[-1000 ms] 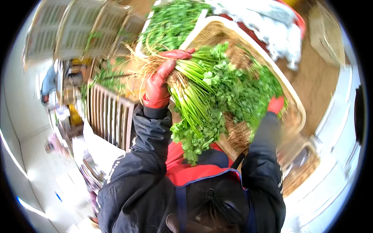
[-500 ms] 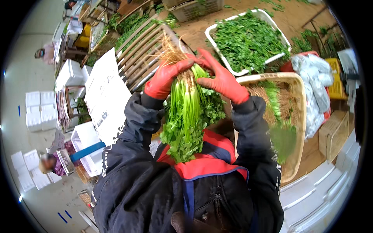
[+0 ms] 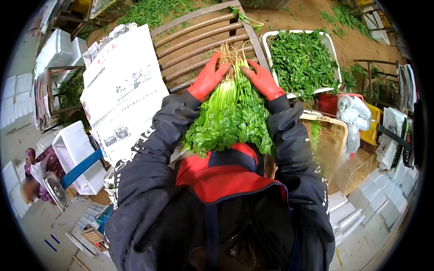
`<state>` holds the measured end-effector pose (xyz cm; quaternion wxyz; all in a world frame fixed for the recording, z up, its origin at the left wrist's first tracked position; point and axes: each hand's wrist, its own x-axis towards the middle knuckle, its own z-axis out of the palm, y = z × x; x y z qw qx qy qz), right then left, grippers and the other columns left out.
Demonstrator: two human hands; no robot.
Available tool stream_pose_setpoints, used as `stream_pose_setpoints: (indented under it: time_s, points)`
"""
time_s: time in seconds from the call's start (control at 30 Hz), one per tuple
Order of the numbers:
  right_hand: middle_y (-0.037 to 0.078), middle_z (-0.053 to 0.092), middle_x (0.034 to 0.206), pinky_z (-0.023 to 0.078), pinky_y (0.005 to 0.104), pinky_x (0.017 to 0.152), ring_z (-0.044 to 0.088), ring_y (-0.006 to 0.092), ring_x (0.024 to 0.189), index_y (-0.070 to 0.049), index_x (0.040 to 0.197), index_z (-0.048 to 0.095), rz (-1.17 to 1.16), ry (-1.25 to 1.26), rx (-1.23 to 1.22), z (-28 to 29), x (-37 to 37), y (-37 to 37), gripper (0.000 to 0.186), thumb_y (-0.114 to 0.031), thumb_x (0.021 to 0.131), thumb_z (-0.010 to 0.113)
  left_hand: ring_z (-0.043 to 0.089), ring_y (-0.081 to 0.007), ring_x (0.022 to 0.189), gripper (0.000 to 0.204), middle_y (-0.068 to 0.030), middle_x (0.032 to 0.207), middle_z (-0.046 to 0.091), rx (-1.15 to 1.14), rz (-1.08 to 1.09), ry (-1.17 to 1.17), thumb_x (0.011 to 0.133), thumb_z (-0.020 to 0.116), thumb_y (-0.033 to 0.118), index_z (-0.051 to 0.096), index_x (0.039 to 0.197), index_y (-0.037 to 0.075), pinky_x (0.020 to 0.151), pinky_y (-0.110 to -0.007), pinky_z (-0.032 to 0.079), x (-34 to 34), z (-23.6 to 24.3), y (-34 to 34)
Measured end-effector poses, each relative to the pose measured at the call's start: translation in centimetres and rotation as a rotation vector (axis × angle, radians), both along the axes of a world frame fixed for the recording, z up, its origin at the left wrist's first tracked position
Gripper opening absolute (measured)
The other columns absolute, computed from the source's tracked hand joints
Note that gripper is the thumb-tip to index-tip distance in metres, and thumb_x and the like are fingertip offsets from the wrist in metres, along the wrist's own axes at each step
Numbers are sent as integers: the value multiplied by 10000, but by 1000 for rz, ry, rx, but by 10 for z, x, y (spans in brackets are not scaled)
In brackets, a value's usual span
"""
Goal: The person takes bundles of cilantro from a large bin, aligns them, and wraps them in newspaper before placing them on a stack.
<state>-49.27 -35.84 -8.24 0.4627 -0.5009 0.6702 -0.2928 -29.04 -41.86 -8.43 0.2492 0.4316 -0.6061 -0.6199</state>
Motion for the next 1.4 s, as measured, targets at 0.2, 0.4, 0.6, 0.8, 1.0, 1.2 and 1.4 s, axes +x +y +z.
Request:
stream_pose_setpoints:
  time_s: [0.2, 0.4, 0.6, 0.8, 1.0, 1.2, 1.4]
  points:
    - [256, 572, 1174, 420, 390, 937, 549, 362, 1107, -8, 1384, 341, -69, 49, -24, -3, -17, 5, 805, -498, 813, 626, 479, -390, 1187, 728, -282, 1285, 472, -256, -100, -282, 824, 650, 376, 366, 1336, -57, 973, -395, 399, 35, 28, 38]
    - [278, 596, 1091, 452, 416, 879, 566, 429, 1010, 16, 1316, 429, -56, 332, 64, 20, 12, 3, 673, -331, 784, 651, 526, -406, 1105, 858, -296, 1207, 522, -260, 27, -534, 760, 688, 414, 295, 1368, -46, 911, -414, 438, 19, 12, 53]
    - [237, 648, 1005, 462, 353, 839, 627, 343, 924, 65, 1138, 573, -185, 187, -69, -4, -49, 27, 478, -284, 817, 633, 561, -415, 1050, 895, -292, 1126, 575, -192, 81, -563, 745, 695, 441, 270, 1392, -8, 872, -429, 456, 34, 18, 62]
    - [179, 665, 913, 473, 341, 762, 615, 244, 814, 22, 1107, 604, 53, -88, 119, 46, -60, 9, 393, -270, 844, 608, 598, -398, 954, 768, -254, 1034, 617, -89, 121, -610, 716, 693, 411, 388, 1283, -8, 799, -443, 482, 23, 21, 70]
    - [200, 620, 940, 482, 449, 737, 601, 374, 874, -49, 1237, 496, 276, 626, -150, 1, -34, -4, 589, -398, 788, 648, 611, -390, 941, 659, -233, 992, 641, -24, 377, -483, 724, 708, 347, 471, 1259, 45, 793, -425, 492, 18, 6, 78]
    - [143, 647, 803, 493, 428, 697, 629, 344, 787, -23, 1157, 563, 307, 794, -42, 10, -9, -12, 619, -427, 712, 713, 588, -389, 1007, 706, -249, 1087, 609, -72, 302, -581, 737, 713, 352, 442, 1269, -24, 845, -416, 469, 11, 14, 77]
    - [93, 681, 919, 471, 290, 720, 618, 163, 787, 46, 1043, 638, -312, -208, 127, 3, -48, 11, 414, -245, 756, 706, 591, -383, 861, 363, -223, 948, 622, -642, 312, -544, 808, 634, 241, 573, 1060, -13, 766, -413, 480, -11, 55, 79]
